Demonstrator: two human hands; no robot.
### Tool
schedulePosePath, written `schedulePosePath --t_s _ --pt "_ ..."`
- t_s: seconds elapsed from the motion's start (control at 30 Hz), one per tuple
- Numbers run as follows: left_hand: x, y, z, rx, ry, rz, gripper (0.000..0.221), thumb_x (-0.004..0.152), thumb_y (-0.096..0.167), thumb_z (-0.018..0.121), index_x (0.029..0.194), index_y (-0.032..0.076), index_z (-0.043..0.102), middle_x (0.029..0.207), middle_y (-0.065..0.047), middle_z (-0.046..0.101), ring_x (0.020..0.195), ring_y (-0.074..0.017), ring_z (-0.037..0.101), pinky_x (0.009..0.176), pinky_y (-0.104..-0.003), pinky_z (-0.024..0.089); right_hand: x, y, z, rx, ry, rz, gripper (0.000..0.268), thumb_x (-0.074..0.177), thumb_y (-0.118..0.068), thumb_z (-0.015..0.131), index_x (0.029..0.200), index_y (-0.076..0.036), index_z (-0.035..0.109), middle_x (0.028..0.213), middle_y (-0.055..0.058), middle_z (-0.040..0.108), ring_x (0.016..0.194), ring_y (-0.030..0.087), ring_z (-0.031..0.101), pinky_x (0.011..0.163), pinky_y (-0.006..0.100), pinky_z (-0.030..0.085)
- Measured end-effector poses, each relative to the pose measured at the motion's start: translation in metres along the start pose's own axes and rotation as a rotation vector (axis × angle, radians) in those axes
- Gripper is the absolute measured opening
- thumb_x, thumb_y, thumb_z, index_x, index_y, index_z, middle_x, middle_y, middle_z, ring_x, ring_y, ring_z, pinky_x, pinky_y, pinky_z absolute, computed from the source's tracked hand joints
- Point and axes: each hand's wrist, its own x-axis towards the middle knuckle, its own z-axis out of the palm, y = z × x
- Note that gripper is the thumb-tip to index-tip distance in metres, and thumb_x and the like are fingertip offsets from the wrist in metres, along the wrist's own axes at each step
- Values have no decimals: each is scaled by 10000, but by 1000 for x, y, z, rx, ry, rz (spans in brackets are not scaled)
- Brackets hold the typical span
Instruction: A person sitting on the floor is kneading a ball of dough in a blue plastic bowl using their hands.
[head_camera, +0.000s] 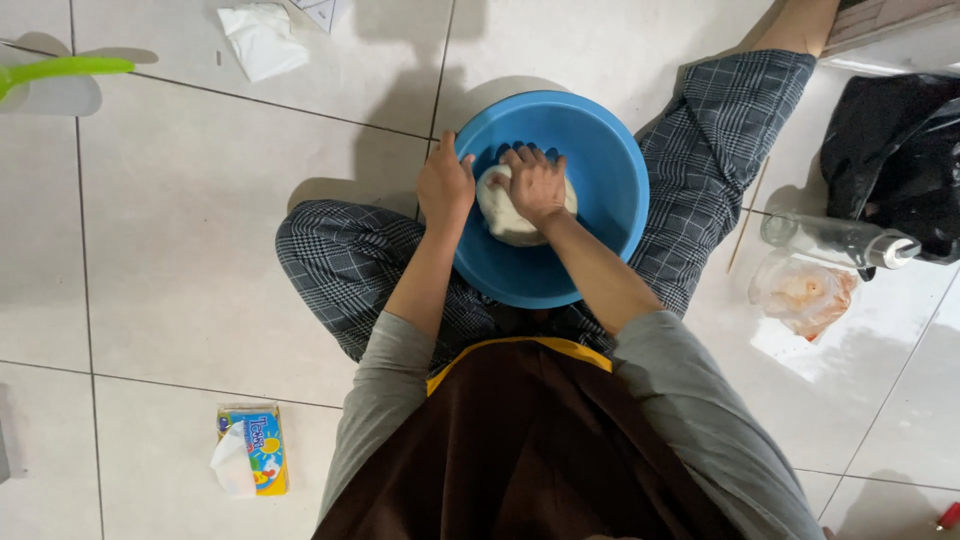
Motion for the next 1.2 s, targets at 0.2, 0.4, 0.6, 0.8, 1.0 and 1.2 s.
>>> schedulePosePath --t_s 0.2,0.4,0.6,0.8,1.0,1.2 --pt "1 -2 8 26 69 14 505 1065 285 650 1474 24 512 1221 -198 719 1050 -318 768 815 -428 663 9 -9 -19 47 80 82 384 938 -624 627 1045 -259 574 1034 10 521 1101 288 562 943 728 344" --pt "10 -16 39 15 196 45 521 1050 301 685 1480 55 523 1234 -189 708 1056 -332 768 816 -433 656 -10 2 7 42 -39 88 399 1003 -701 448 1178 -380 608 1248 31 502 1254 302 537 842 775 444" --pt "0 -10 34 -24 335 89 495 939 149 755 1386 50 569 1060 -157 748 877 -323 755 757 -442 591 -56 -7 -76 173 -314 3 642 906 -539 676 1488 -329 506 1508 171 489 1296 442 531 971 631 470" --pt "4 -13 39 -68 372 75 439 923 132 754 1326 47 600 964 -124 755 821 -321 742 742 -458 568 -112 0 -109 320 -85 -22 592 720 -261 908 1279 -327 724 1087 36 611 965 229 621 833 420 434" --pt "11 -22 52 -59 444 145 435 951 160 702 1351 27 594 900 -99 748 754 -284 704 721 -412 537 -111 -9 -142 624 72 -45 482 575 25 891 1027 -129 823 906 36 682 664 151 588 628 278 509" --pt "3 -14 35 -156 348 75 424 968 148 675 1366 38 581 948 -139 767 770 -312 746 702 -450 562 -91 -17 -170 459 356 -84 420 623 11 863 993 -173 788 1017 -4 581 884 187 538 835 336 376"
